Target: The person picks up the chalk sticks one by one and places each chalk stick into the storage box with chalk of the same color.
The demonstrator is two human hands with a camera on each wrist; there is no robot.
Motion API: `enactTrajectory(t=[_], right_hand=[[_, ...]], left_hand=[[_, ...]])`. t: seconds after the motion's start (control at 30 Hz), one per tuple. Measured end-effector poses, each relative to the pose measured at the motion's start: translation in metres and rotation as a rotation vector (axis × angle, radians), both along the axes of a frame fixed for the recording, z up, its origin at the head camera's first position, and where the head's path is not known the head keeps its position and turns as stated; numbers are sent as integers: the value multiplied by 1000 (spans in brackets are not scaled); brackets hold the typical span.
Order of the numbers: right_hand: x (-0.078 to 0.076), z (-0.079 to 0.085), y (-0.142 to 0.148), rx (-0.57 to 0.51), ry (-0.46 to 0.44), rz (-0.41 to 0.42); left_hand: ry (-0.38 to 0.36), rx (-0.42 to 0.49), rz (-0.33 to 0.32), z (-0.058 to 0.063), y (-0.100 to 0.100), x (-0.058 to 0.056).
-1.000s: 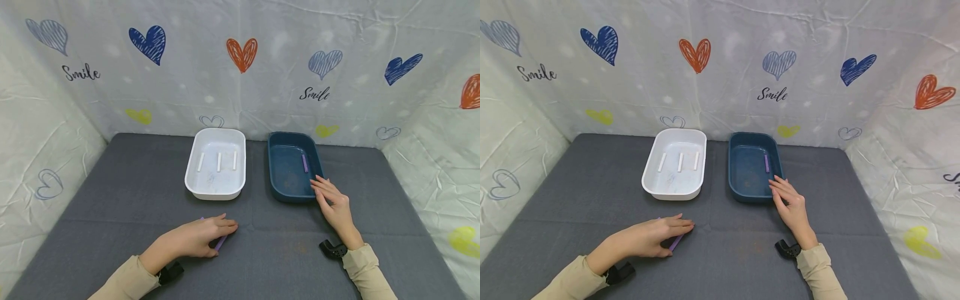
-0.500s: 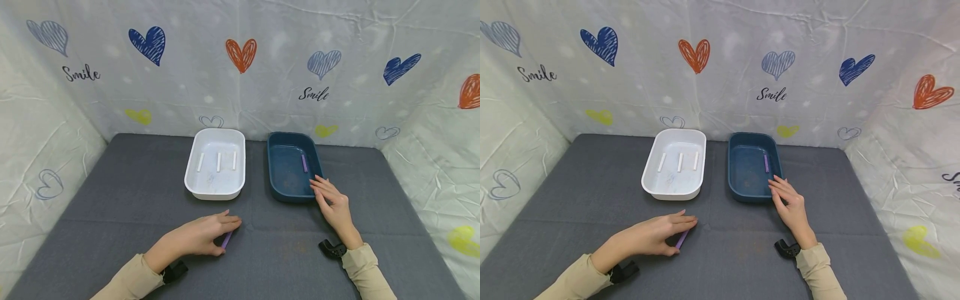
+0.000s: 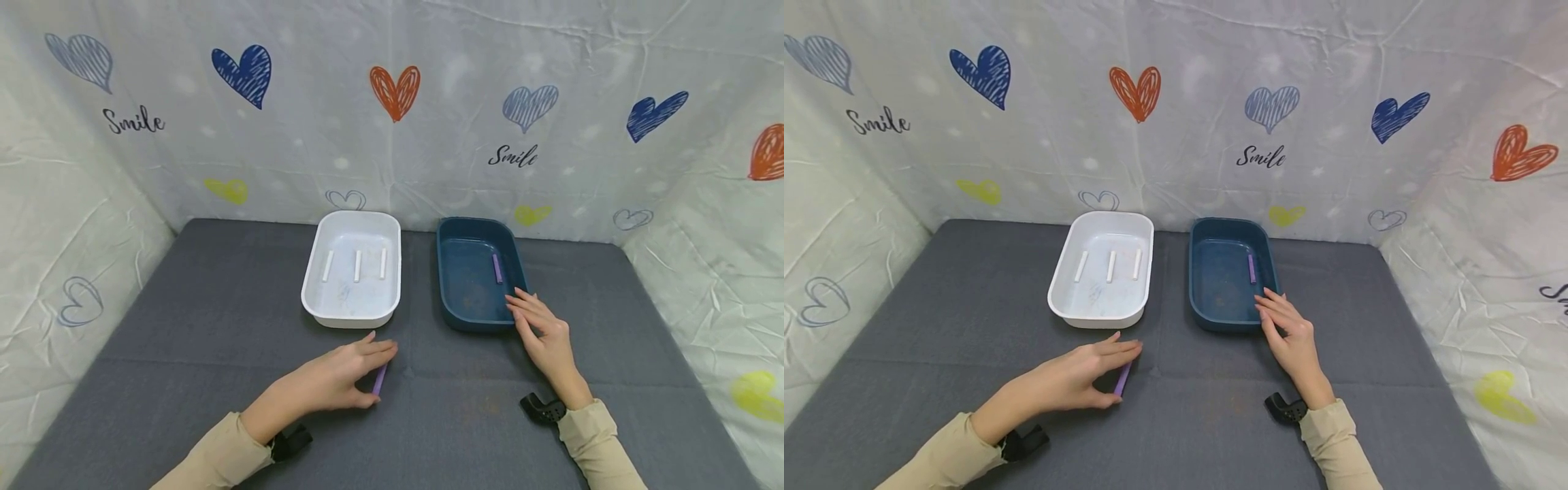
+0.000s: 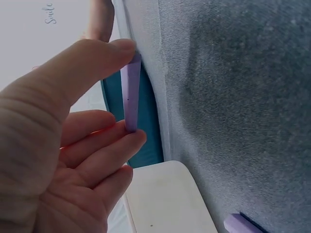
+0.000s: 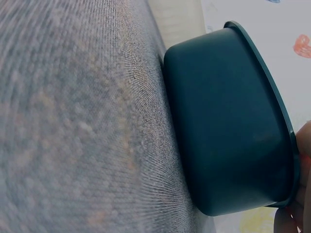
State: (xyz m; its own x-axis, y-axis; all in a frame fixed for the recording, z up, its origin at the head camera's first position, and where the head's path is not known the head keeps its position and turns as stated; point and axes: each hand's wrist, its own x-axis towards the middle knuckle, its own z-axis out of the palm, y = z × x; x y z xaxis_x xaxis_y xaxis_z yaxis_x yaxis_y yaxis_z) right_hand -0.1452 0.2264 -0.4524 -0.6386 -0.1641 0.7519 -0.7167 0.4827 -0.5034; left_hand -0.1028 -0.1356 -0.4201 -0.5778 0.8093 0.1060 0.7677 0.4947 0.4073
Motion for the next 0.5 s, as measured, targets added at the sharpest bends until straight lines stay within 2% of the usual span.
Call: enactTrajectory(t=[0.27,0.5], right_hand=[[0,0,0,-3,0,9],[0,0,0,-4,6,13]], left_hand=[[17,28,30,1,6,-5],[9,70,36,5,16,-13]])
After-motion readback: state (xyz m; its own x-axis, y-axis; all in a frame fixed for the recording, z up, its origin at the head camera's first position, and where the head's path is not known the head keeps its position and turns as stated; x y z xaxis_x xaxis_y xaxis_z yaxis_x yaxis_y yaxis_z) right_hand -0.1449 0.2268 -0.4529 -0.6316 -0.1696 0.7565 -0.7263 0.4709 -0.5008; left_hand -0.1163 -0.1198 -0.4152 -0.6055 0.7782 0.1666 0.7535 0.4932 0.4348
